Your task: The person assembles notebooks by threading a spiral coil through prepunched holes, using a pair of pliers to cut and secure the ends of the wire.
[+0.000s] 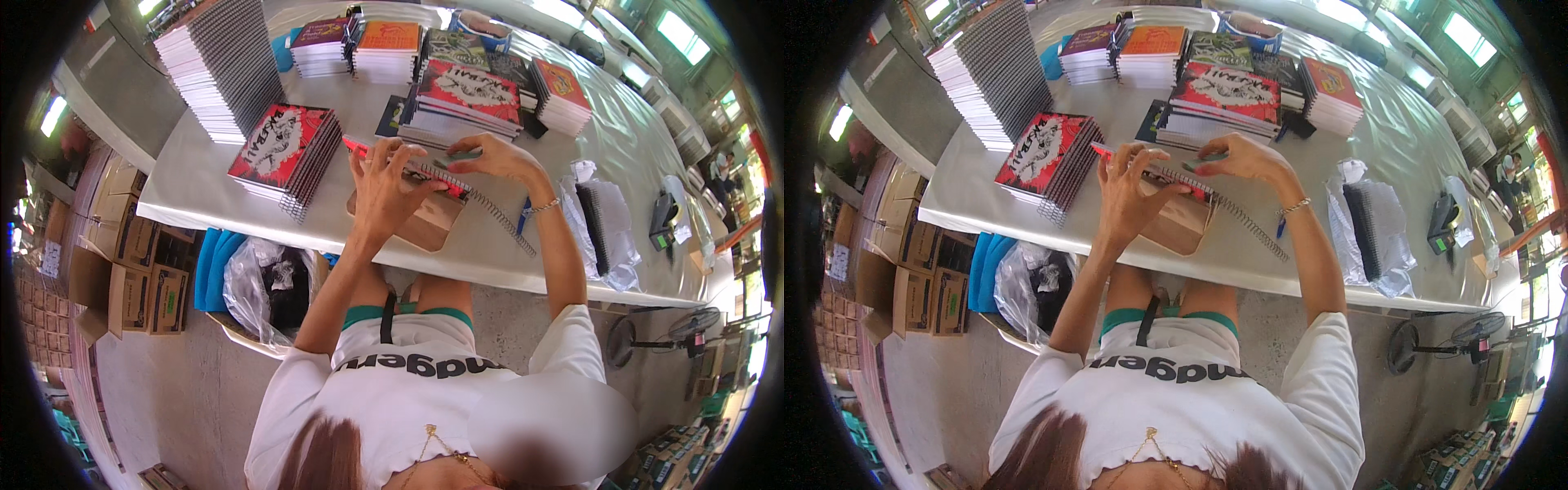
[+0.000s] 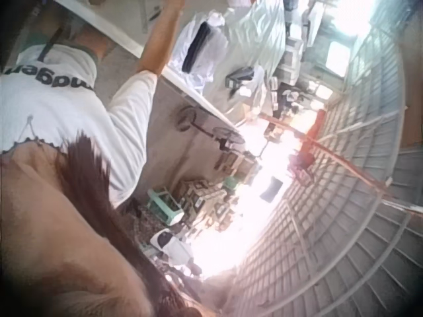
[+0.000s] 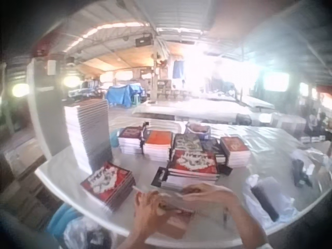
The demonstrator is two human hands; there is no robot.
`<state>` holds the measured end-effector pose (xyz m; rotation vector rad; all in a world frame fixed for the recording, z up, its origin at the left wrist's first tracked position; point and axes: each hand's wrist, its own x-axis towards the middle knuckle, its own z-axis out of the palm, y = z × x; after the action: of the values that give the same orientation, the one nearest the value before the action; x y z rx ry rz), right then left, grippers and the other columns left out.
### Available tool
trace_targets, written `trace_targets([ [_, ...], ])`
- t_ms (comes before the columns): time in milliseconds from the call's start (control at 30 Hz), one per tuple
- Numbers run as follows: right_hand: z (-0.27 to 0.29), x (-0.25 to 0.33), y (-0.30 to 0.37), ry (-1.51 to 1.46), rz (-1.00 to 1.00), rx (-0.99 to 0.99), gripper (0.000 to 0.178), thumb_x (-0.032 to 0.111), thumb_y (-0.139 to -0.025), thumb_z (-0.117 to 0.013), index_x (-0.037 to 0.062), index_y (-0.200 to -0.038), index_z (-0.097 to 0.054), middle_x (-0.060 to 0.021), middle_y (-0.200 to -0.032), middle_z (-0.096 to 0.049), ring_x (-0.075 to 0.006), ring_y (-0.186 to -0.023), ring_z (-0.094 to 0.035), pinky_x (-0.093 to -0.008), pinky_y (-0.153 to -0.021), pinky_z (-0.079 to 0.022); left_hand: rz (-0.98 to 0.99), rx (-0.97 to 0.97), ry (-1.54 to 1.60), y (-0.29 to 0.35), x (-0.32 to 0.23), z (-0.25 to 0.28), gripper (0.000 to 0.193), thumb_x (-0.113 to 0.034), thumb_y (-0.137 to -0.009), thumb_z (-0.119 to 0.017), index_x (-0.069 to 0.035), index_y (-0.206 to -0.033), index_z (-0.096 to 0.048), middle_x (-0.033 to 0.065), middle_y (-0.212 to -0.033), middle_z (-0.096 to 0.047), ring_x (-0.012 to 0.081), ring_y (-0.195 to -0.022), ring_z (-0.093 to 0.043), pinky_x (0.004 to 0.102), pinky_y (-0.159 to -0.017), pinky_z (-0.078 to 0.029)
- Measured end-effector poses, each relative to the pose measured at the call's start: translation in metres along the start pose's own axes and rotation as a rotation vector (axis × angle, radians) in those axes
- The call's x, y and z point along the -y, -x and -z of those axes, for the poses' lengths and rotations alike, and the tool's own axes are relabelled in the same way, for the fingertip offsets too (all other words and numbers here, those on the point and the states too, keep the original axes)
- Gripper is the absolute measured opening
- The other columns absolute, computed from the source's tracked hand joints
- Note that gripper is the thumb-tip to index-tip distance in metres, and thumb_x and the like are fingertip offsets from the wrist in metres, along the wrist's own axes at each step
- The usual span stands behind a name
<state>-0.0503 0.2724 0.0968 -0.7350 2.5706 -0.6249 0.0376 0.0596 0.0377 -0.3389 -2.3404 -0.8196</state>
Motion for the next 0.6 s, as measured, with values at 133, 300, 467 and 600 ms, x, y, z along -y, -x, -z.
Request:
trace_targets([
  [133, 0.005, -0.005, -0.004, -0.366, 0.249, 0.024, 0.051, 0.036, -0.085, -0.070, 0.0017, -0.122, -0.062, -0.0119, -0.120, -0.064, -0.0172, -0.106, -0.058, -0.0336, -0.093, -0.046, -0.040, -0.107, -0.048, -0.005, 0.005, 0.000, 0.053, -0.045, -0.065, -0.083, -0.017, -0.106, -0.064, 0.0073, -0.119, -0.049, 0.0288, -0.118, -0.047, 0.0522, -0.106, -0.024],
  [300, -0.004, -0.004, -0.005, -0.635, 0.227, 0.008, 0.054, 0.040, -0.090, -0.064, -0.0015, -0.124, -0.058, -0.0108, -0.116, -0.064, -0.0178, -0.110, -0.056, -0.0324, -0.094, -0.045, 0.000, -0.139, -0.087, -0.006, 0.015, 0.004, 0.051, -0.046, -0.064, -0.084, -0.018, -0.102, -0.066, 0.0125, -0.127, -0.043, 0.0333, -0.124, -0.039, 0.0529, -0.105, -0.024],
  [467, -0.016, -0.036, -0.031, -0.135, 0.182, 0.088, 0.053, 0.042, -0.091, -0.063, 0.0019, -0.125, -0.057, -0.0092, -0.115, -0.064, -0.0183, -0.107, -0.057, -0.0319, -0.088, -0.047, 0.041, -0.153, -0.084, -0.004, 0.018, -0.002, 0.056, -0.049, -0.061, -0.084, -0.017, -0.102, -0.065, 0.0167, -0.132, -0.037, 0.0378, -0.128, -0.033, 0.0535, -0.101, -0.026],
  [600, -0.004, -0.005, -0.023, -0.060, -0.107, 0.019, 0.057, 0.049, -0.090, -0.061, 0.0084, -0.130, -0.055, -0.0068, -0.118, -0.061, -0.0163, -0.104, -0.057, -0.0278, -0.084, -0.048, 0.095, -0.195, -0.089, 0.000, 0.032, -0.002, 0.063, -0.050, -0.061, -0.085, -0.015, -0.108, -0.062, 0.0189, -0.134, -0.035, 0.0416, -0.131, -0.030, 0.0595, -0.102, -0.026],
])
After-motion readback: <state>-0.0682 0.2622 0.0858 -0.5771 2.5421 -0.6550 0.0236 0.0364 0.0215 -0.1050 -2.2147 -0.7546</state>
